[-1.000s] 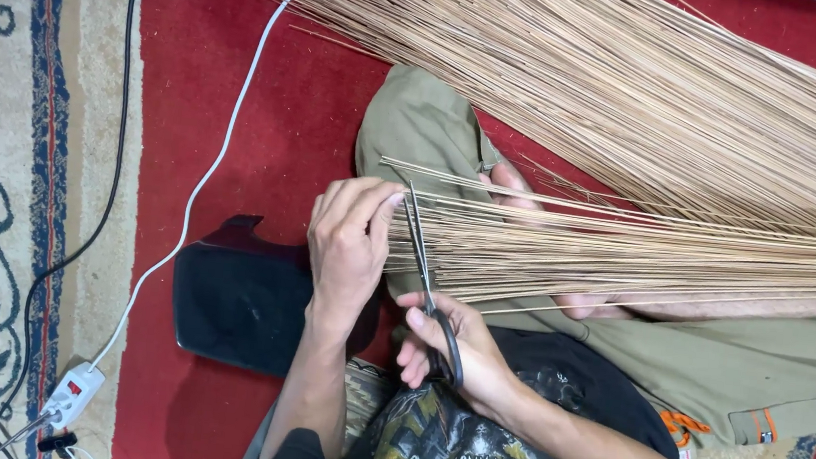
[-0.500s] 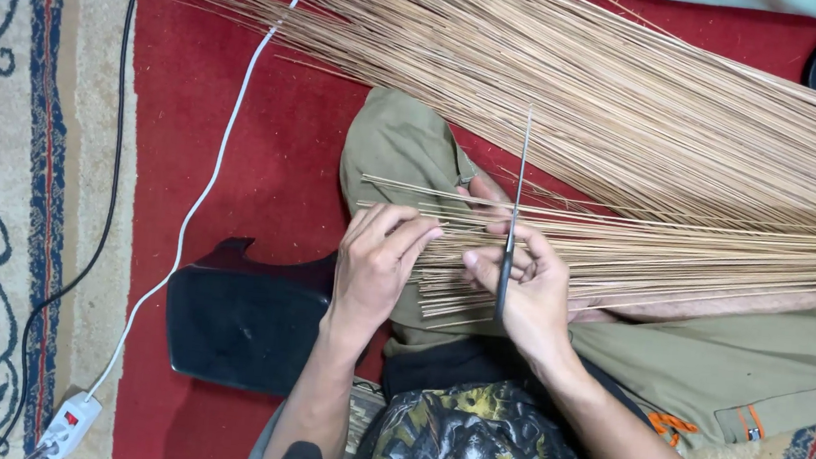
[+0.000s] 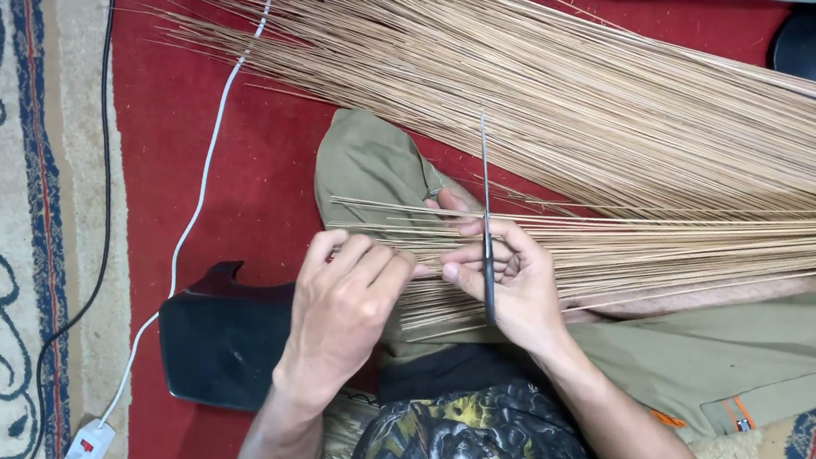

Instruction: Trimming the ends of a large bundle of thin wooden sticks using scissors to make them even.

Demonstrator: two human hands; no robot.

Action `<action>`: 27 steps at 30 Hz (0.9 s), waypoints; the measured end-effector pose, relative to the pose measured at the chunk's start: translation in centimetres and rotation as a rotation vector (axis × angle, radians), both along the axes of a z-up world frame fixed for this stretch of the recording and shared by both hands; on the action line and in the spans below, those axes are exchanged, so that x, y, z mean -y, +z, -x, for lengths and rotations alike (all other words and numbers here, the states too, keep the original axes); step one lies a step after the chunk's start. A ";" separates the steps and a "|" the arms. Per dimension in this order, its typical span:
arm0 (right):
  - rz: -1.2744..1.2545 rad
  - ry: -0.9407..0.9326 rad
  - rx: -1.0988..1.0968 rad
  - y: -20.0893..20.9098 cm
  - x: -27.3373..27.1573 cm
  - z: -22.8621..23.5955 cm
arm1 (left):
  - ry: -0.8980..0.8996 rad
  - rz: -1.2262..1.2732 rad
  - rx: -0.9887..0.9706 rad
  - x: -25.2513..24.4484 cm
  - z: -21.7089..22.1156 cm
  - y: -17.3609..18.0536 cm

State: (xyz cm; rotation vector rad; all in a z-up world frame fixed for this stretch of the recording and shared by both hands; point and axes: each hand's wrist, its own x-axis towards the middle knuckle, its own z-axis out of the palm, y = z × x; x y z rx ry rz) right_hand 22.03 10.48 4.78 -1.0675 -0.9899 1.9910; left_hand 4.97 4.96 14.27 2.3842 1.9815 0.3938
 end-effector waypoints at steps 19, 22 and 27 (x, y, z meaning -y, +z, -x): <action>-0.196 0.019 0.332 -7.2 -6.1 -7.6 | -0.165 0.251 0.233 -7.5 -4.0 -12.4; -0.315 0.085 0.489 -7.7 -8.0 -7.9 | -0.126 0.290 0.214 -8.8 -4.7 -16.0; -0.328 0.244 0.746 -11.5 -9.4 -8.3 | -0.076 0.386 0.208 -9.6 -5.6 -24.0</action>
